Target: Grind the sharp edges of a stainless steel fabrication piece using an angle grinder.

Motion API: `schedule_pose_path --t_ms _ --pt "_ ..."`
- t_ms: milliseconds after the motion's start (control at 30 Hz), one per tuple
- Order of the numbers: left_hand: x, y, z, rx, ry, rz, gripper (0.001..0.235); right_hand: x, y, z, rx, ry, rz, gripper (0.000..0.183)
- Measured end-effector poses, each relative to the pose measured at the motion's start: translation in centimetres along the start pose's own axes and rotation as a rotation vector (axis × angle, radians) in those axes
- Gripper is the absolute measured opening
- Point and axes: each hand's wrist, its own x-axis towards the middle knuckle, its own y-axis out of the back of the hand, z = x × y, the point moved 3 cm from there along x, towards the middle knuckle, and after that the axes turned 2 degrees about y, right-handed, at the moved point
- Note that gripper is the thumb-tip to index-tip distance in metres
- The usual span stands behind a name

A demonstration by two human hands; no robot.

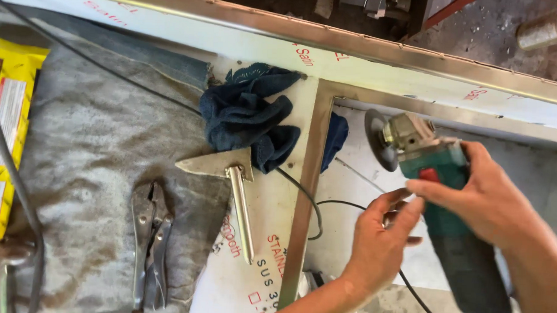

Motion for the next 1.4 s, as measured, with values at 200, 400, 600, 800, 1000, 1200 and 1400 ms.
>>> schedule_pose_path --t_ms 200,400,600,800,1000,1200,1400 --pt "-0.8 -1.0 0.3 0.666 -0.454 0.129 0.026 -0.2 3.9 2.7 0.337 -0.166 -0.204 0.063" --pt "8.1 5.7 11.2 1.585 -0.728 0.664 0.027 -2.1 3.1 9.7 0.853 -0.082 -0.321 0.057" --pt "12.3 6.2 15.1 1.844 -0.579 0.379 0.041 -6.1 0.6 15.4 1.164 -0.126 -0.376 0.059" --pt "10.8 5.9 16.0 1.776 -0.744 0.382 0.028 -8.0 1.5 14.6 1.259 -0.185 -0.325 0.058" --pt "0.0 -2.0 9.2 1.552 -0.409 0.238 0.026 -8.1 -2.3 11.9 1.566 -0.157 -0.326 0.063" --pt "-7.8 -1.7 7.0 1.156 -0.121 0.117 0.051 -8.8 -6.6 6.3 1.643 -0.191 -0.401 0.068" --pt "-10.7 -0.9 1.4 0.437 0.262 -0.123 0.070 -10.2 -5.2 0.4 1.441 -0.145 -0.302 0.068"
